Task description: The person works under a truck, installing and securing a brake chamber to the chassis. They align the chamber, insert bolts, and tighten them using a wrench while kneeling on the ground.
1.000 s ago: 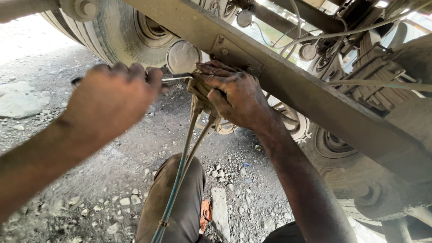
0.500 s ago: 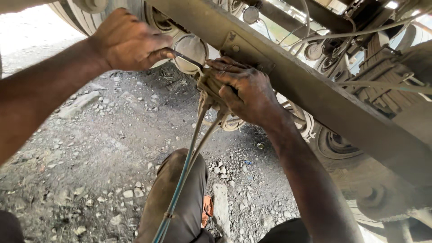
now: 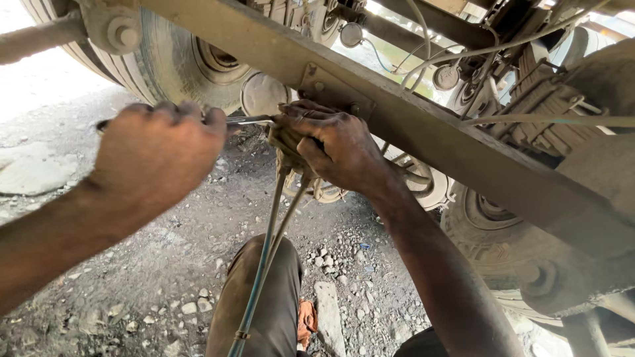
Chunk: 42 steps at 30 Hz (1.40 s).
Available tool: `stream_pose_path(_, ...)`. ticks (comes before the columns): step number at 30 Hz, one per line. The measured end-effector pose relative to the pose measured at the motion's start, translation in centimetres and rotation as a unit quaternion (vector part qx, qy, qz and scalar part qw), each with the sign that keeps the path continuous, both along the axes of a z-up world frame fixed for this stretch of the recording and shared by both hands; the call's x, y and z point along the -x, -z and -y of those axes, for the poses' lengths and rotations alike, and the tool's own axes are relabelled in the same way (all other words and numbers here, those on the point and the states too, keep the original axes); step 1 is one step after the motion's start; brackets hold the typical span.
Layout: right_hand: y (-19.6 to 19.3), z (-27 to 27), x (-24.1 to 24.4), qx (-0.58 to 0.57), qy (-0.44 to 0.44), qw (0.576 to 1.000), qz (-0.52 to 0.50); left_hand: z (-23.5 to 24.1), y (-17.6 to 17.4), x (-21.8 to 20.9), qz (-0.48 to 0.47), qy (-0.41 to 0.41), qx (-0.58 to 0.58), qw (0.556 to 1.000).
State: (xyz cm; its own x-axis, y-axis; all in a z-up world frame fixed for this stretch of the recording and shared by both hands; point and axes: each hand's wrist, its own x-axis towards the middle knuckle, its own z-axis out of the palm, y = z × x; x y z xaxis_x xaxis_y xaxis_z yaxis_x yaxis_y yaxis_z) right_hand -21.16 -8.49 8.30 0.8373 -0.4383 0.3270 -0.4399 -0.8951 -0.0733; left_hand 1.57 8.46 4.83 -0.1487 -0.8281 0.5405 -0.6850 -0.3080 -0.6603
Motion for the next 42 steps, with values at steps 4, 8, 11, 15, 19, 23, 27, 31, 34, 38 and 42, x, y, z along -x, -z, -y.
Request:
stream_pose_path(4,-0.2,-0.3,0.0,0.162,-0.137,0.975,0.07,0.0,0.0,1.9,-0.007,-0.024,-0.026,0.999)
stream_pose_path(8,-0.6,-0.7,-0.2,0.07,-0.03,0.997,0.005,-0.7,-1.2,2.2,0.062,0.007,-0.044,0.997)
stream_pose_path(11,-0.7,-0.9,-0.2,0.018,0.004,1.0,-0.017,-1.1,-1.6,1.7,0.042,-0.009,-0.054,0.998)
stream_pose_path(15,-0.8,-0.9,-0.2,0.151,-0.124,0.98,0.032,-1.1,-1.8,2.0,0.036,-0.012,-0.041,0.998)
stream_pose_path(19,-0.9,-0.6,-0.1,0.101,-0.108,0.989,0.028,-0.4,-3.2,1.6,0.168,-0.039,-0.075,0.982)
stream_pose_path(23,-0.8,-0.7,-0.5,0.044,-0.048,0.998,-0.008,0.2,-3.8,-1.4,0.179,0.012,-0.086,0.98)
stream_pose_path(27,-1.1,-0.8,-0.6,0.19,-0.156,0.968,0.041,0.7,-2.4,-2.4,0.133,0.025,-0.126,0.983)
stream_pose_path(31,-1.0,-0.8,-0.6,-0.004,0.034,0.997,-0.074,1.7,-3.4,-3.7,-0.083,-0.008,-0.24,0.967)
stream_pose_path(34,-0.7,-0.6,-0.6,0.023,-0.014,0.999,-0.035,2.2,-3.5,-4.3,0.014,0.004,-0.207,0.978)
stream_pose_path(38,-0.4,-0.2,-0.4,0.134,-0.137,0.981,0.04,3.2,-3.2,-4.7,-0.015,0.029,-0.177,0.984)
stream_pose_path(42,-0.3,-0.6,-0.4,0.058,-0.07,0.996,-0.002,3.5,-2.8,-4.9,0.041,0.051,-0.135,0.989)
